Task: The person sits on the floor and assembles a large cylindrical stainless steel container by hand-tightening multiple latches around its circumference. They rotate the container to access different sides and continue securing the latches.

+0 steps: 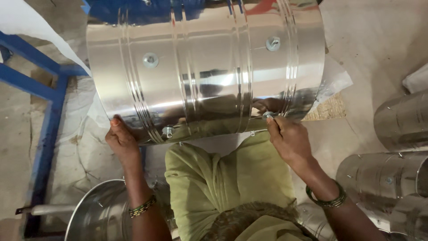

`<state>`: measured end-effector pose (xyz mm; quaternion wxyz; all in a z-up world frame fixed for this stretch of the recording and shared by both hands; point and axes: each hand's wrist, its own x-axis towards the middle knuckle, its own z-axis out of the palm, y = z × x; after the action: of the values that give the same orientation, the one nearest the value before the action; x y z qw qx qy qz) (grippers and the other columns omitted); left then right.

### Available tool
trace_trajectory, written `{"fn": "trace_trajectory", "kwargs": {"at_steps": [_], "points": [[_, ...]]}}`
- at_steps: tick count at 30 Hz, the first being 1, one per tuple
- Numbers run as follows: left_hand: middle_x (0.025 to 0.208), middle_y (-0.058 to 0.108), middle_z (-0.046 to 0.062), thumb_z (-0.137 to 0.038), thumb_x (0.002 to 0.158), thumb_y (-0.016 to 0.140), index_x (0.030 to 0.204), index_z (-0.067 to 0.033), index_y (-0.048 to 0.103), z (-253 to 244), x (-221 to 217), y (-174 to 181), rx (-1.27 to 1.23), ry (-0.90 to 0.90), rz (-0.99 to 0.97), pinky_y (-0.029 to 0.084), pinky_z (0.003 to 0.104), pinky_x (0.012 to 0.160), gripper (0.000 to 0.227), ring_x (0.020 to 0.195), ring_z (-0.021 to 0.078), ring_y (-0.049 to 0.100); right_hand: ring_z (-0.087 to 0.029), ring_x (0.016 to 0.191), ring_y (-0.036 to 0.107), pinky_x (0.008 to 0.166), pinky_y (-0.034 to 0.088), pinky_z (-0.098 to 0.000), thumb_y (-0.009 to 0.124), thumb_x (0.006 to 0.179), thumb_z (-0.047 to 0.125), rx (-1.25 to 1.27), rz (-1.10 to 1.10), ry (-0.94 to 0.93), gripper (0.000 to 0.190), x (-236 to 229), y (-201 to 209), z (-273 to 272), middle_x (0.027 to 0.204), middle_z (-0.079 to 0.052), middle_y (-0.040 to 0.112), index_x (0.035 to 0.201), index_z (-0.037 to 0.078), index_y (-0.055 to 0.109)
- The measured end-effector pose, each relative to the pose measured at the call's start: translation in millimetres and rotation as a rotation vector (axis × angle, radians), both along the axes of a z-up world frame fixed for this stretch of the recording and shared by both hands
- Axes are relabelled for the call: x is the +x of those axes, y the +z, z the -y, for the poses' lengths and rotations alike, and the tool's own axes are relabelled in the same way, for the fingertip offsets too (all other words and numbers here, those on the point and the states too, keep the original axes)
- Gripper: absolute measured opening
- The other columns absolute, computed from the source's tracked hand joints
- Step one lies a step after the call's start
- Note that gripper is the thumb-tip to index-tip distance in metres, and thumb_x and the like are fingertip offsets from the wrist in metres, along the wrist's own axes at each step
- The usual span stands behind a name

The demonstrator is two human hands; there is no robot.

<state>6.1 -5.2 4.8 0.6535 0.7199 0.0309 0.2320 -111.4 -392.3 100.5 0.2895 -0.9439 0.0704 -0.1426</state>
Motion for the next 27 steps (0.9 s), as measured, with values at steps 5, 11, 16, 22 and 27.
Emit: {"fn": "trace_trajectory", "kwargs": {"at_steps": [5,11,16,22,27], "points": [[0.061,0.041,-0.006,-0.054,0.113,0.041,0.080,-0.0056,0.050,0,0,2,0.024,0.024,-0.014,0.027,0.027,0.049,0.059,0.053,0.0056,0.036,-0.023,0.050,0.062,0.051,0.046,-0.0388,0.062,0.101,0.024,0.193,-0.067,-0.073,0.032,2,1,-6,0.058,-0.013,0.061,0.078,0.002,0.063],[0.061,0.042,-0.004,-0.051,0.115,0.041,0.075,-0.0050,0.048,-6,6,-13,0.085,0.060,0.007,0.027,0.029,0.051,0.061,0.056,0.0069,0.037,-0.010,0.050,0.055,0.048,0.045,-0.0294,0.059,0.103,0.030,0.538,-0.158,-0.080,0.033,-4,-18,1,0.058,-0.004,0.060,0.085,0.003,0.064],[0.072,0.040,-0.002,-0.038,0.118,0.040,0.081,-0.0027,0.047,-26,-16,-70,0.084,0.007,0.011,0.029,0.032,0.058,0.051,0.067,0.0096,0.036,-0.012,0.057,0.055,0.054,0.046,-0.0298,0.069,0.102,0.028,0.459,-0.045,-0.294,0.027,-27,-74,48,0.066,-0.006,0.061,0.094,0.002,0.069],[0.092,0.056,0.010,-0.035,0.116,0.039,0.103,0.0049,0.057,-28,-39,-149,0.099,0.030,-0.128,0.041,0.036,0.077,0.046,0.085,0.0173,0.050,-0.015,0.103,0.065,0.078,0.055,-0.0281,0.073,0.093,0.016,0.473,0.228,-0.163,0.047,-27,-139,78,0.120,-0.006,0.066,0.136,0.004,0.059],[0.119,0.066,0.021,-0.044,0.114,0.036,0.126,0.0085,0.058,-22,-40,-145,0.098,-0.042,-0.116,0.046,0.037,0.097,0.058,0.108,0.0251,0.060,-0.017,0.101,0.068,0.082,0.054,-0.0287,0.070,0.096,0.018,0.594,0.082,-0.167,0.044,-11,-153,65,0.110,-0.008,0.073,0.137,0.009,0.058]]}}
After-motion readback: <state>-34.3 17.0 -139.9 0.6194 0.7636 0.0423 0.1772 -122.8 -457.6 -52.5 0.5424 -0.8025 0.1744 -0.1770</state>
